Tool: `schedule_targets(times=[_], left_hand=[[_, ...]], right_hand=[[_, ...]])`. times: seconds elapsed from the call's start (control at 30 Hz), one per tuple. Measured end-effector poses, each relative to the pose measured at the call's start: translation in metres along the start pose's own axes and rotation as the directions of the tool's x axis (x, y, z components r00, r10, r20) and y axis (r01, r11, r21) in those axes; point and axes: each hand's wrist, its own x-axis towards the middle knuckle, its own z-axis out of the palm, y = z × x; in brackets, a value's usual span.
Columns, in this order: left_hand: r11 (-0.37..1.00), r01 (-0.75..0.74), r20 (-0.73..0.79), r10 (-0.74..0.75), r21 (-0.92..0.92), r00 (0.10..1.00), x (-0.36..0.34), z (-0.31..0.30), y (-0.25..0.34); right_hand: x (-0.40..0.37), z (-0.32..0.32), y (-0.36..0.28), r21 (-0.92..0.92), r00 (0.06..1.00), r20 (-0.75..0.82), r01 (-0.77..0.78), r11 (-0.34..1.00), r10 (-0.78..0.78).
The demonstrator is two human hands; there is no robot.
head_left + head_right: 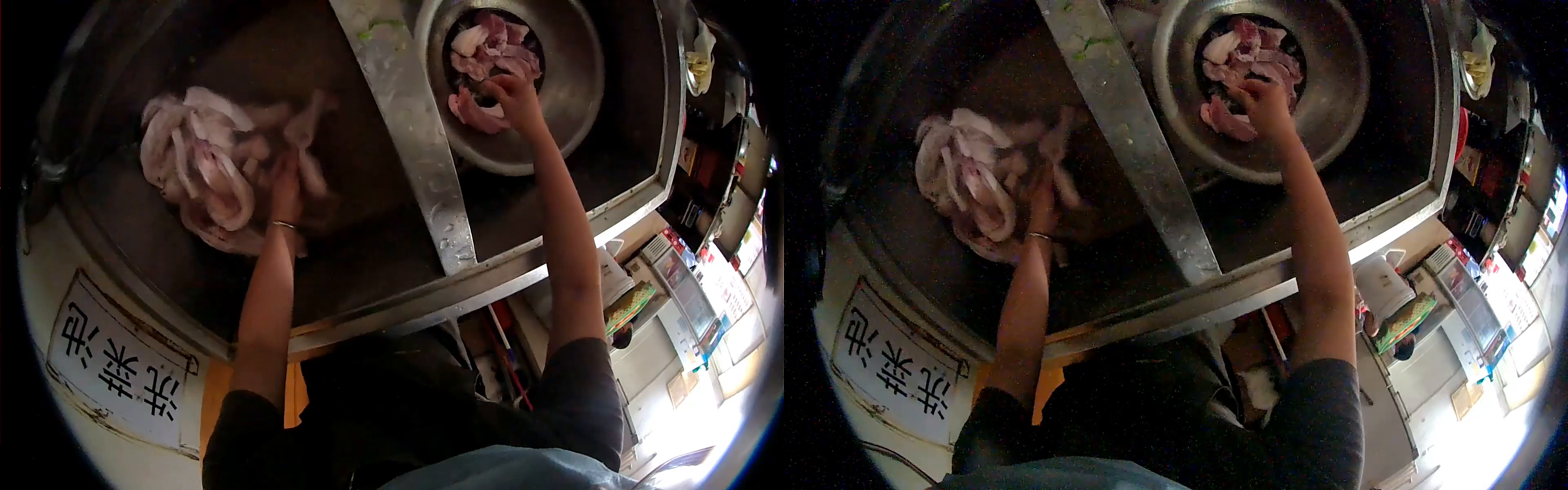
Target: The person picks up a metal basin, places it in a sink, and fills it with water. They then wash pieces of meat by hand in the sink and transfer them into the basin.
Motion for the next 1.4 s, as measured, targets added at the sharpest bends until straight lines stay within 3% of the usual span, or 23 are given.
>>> schedule_targets(times=[0.1,0.23,0.3,0.33,0.4,0.5,0.53,0.57,0.6,0.63,0.7,0.77,0.87,0.9,0.97,1.0,1.03,1.1,1.17,1.23,1.3,1.33,1.4], left_hand=[[0.998,-0.043,0.018,0.044,-0.036,0.999,-0.002,0.001,0.003],[1.0,0.003,0.042,-0.004,0.016,0.999,-0.006,-0.002,0.01],[1.0,-0.011,0.029,0.01,0.026,1.0,-0.003,-0.006,0.007],[1.0,-0.019,0.041,0.019,0.005,0.999,0.001,-0.01,0.002],[0.999,-0.026,0.055,0.027,-0.021,0.998,0.015,-0.019,-0.016],[0.96,-0.27,0.096,0.262,0.076,0.96,0.022,-0.024,-0.03],[0.983,-0.049,0.13,0.073,-0.178,0.989,0.012,-0.018,-0.013],[0.896,0.187,0.213,-0.106,-0.404,0.971,0.001,-0.012,0.003],[0.895,0.19,0.222,-0.105,-0.404,0.969,-0.009,-0.005,0.017],[0.888,0.208,0.205,-0.133,-0.411,0.97,-0.019,0.003,0.03],[0.88,0.23,0.192,-0.162,-0.415,0.968,-0.02,0.004,0.034],[0.949,0.084,0.17,-0.032,-0.304,0.985,-0.002,-0.014,0.017],[0.929,0.083,0.172,-0.022,-0.361,0.985,0.022,-0.035,-0.011],[0.929,0.083,0.18,-0.019,-0.36,0.984,0.02,-0.03,-0.005],[0.917,0.056,0.166,0.011,-0.394,0.986,0.012,-0.022,0.007],[0.915,0.061,0.159,0.003,-0.398,0.987,0.011,-0.026,0.003],[0.919,0.092,0.168,-0.029,-0.384,0.985,0.013,-0.032,0.0],[0.921,0.123,0.176,-0.06,-0.369,0.983,0.013,-0.035,-0.001],[0.957,0.061,0.146,-0.019,-0.285,0.989,0.007,-0.033,0.002],[0.958,0.045,0.148,-0.003,-0.282,0.989,0.006,-0.03,0.003],[0.959,0.026,0.151,0.018,-0.283,0.988,0.001,-0.022,0.008],[0.95,0.061,0.121,-0.025,-0.307,0.992,-0.006,-0.013,0.018],[0.938,0.096,0.089,-0.07,-0.333,0.994,-0.007,-0.009,0.038]], right_hand=[[0.004,0.017,0.004,-0.089,0.992,0.028,0.124,0.988,-0.122],[0.011,0.024,-0.008,-0.022,0.992,0.056,0.111,0.994,-0.11],[0.011,0.005,-0.03,0.239,1.0,0.025,-0.02,0.971,0.014],[-0.002,-0.001,-0.055,0.535,0.988,0.006,-0.135,0.834,0.156],[-0.027,-0.018,-0.105,0.651,0.99,-0.046,-0.072,0.755,0.133],[-0.084,-0.02,-0.183,0.635,0.997,-0.08,0.05,0.771,0.001],[-0.103,-0.007,-0.203,0.662,0.989,-0.121,0.14,0.736,-0.079],[-0.121,0.009,-0.216,0.516,0.972,-0.124,0.233,0.824,-0.198],[-0.13,0.028,-0.224,0.355,0.923,-0.086,0.379,0.855,-0.374],[-0.137,0.055,-0.228,0.289,0.891,-0.088,0.45,0.845,-0.445],[-0.137,0.106,-0.216,0.189,0.923,-0.051,0.385,0.903,-0.382],[-0.14,0.157,-0.194,-0.209,0.983,0.049,0.182,0.961,-0.176],[-0.169,0.222,-0.133,-0.467,0.99,0.119,0.126,0.875,-0.079],[-0.182,0.217,-0.132,-0.562,0.97,0.151,0.242,0.791,-0.19],[-0.179,0.189,-0.146,-0.644,0.93,0.21,0.363,0.674,-0.301],[-0.164,0.151,-0.183,-0.458,0.893,0.432,0.334,0.824,-0.122],[-0.15,0.119,-0.21,-0.278,0.763,0.647,0.22,0.935,0.013],[-0.137,0.075,-0.216,-0.012,0.924,0.26,0.295,0.955,-0.282],[-0.112,0.026,-0.212,0.053,0.978,-0.026,0.21,0.976,-0.209],[-0.074,0.004,-0.169,0.069,0.984,-0.162,0.088,0.994,-0.076],[-0.033,0.007,-0.104,-0.215,0.989,-0.081,0.103,0.971,-0.122],[-0.02,0.019,-0.064,-0.216,0.988,-0.082,0.108,0.97,-0.128],[-0.008,0.041,-0.02,-0.526,0.947,0.122,0.315,0.79,-0.297]])
